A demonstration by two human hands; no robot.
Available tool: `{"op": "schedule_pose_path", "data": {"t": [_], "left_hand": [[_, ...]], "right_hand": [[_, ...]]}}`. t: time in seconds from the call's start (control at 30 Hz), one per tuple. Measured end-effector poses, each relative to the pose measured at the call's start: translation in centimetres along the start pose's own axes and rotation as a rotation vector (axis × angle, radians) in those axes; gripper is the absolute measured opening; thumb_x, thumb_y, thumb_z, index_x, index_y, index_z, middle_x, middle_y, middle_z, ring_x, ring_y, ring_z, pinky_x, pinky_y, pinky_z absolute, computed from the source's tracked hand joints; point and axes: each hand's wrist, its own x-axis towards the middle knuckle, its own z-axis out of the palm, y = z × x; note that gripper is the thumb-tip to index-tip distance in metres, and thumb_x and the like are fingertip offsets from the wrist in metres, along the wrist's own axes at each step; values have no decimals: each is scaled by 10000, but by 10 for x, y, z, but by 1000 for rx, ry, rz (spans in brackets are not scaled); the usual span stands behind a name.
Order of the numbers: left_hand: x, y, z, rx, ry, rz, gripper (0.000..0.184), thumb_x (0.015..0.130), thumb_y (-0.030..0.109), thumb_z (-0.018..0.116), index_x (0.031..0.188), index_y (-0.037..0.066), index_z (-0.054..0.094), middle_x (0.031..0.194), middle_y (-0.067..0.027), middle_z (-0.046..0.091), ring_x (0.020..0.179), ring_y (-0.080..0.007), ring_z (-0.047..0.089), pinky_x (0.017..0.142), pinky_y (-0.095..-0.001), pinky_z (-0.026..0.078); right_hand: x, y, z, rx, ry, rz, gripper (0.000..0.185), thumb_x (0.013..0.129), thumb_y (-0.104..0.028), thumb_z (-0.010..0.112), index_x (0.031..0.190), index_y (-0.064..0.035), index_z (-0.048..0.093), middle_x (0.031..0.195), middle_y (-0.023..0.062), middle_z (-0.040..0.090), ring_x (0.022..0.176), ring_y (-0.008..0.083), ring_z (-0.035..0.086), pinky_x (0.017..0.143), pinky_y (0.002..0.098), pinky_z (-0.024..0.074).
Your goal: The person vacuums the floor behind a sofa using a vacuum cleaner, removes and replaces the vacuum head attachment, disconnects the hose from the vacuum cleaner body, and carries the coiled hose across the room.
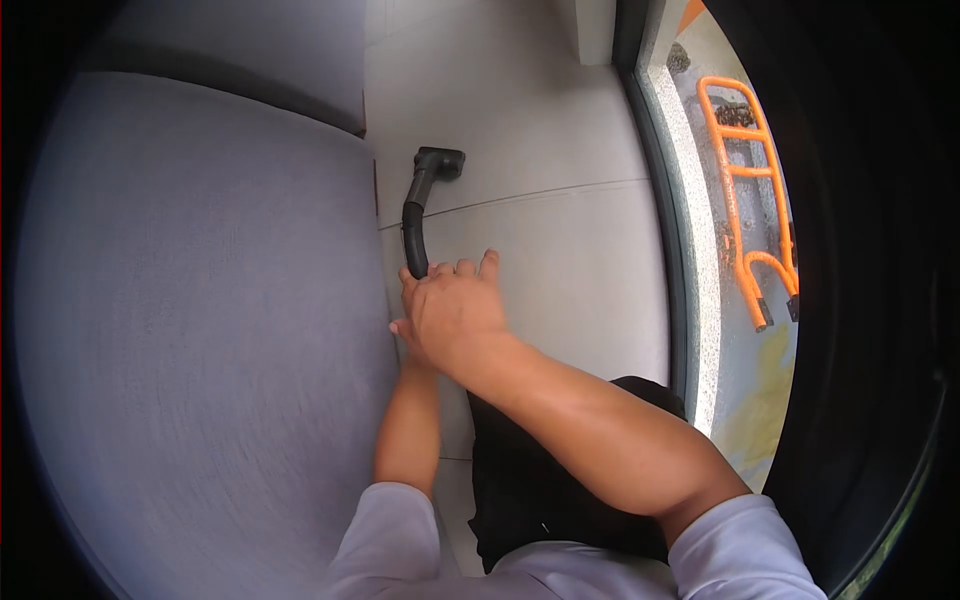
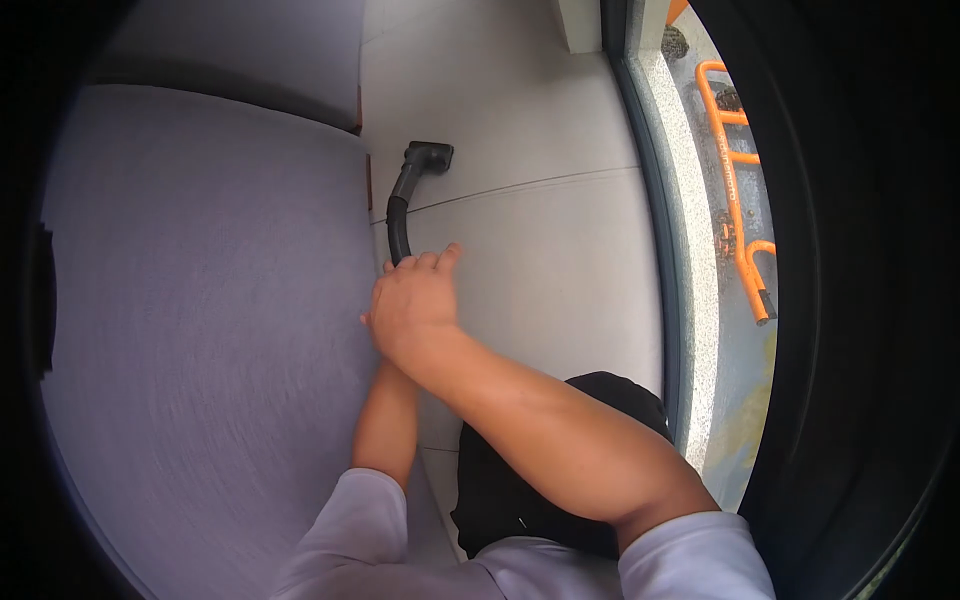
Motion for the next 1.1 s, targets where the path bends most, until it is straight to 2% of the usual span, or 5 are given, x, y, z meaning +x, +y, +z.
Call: {"op": "schedule_pose_path", "data": {"t": [0.23, 0.43, 0.5, 0.8, 1.1], "left_hand": [[-45, 5, -6, 95, 83, 27, 581, 987, 353, 614, 1342, -59, 408, 1140, -285, 665, 1045, -419, 680, 891, -497, 534], [101, 78, 49, 151, 166, 177, 550, 1014, 307, 554, 1363, -71, 360, 1187, -293, 642, 1069, -414, 676, 906, -508, 539], [101, 129, 26, 76, 57, 23, 562, 1008, 306, 565, 1360, -77, 351, 1202, -299, 635, 1099, -422, 667, 941, -500, 537], [165, 105, 46, 42, 37, 169, 643, 998, 329, 571, 1395, -119, 338, 1355, -346, 541, 1180, -466, 610, 1013, -494, 487], [-44, -29, -18, 1, -84, -13, 595, 1003, 327, 589, 1376, -75, 358, 1128, -329, 659, 1074, -483, 648, 933, -515, 508]], "right_hand": [[-3, 11, -14, -8, -109, 50, 519, 988, -507, 562, 1264, -89, 698, 1259, 145, 648, 1236, 334, 559, 1158, 655, 222], [-8, 16, -9, -8, -77, 42, 557, 975, -508, 573, 1230, -26, 691, 1201, 162, 663, 1186, 330, 582, 1155, 641, 242], [-11, 19, -7, -14, -61, 62, 605, 962, -540, 577, 1207, 2, 688, 1180, 164, 667, 1150, 316, 594, 1148, 630, 266], [-3, 23, 0, -30, -85, 90, 620, 971, -528, 565, 1260, 14, 654, 1204, 176, 664, 1205, 352, 586, 1156, 623, 275], [20, 10, -2, 53, -48, 36, 616, 959, -533, 588, 1231, 13, 674, 1199, 170, 664, 1168, 347, 596, 1158, 617, 273]]}}
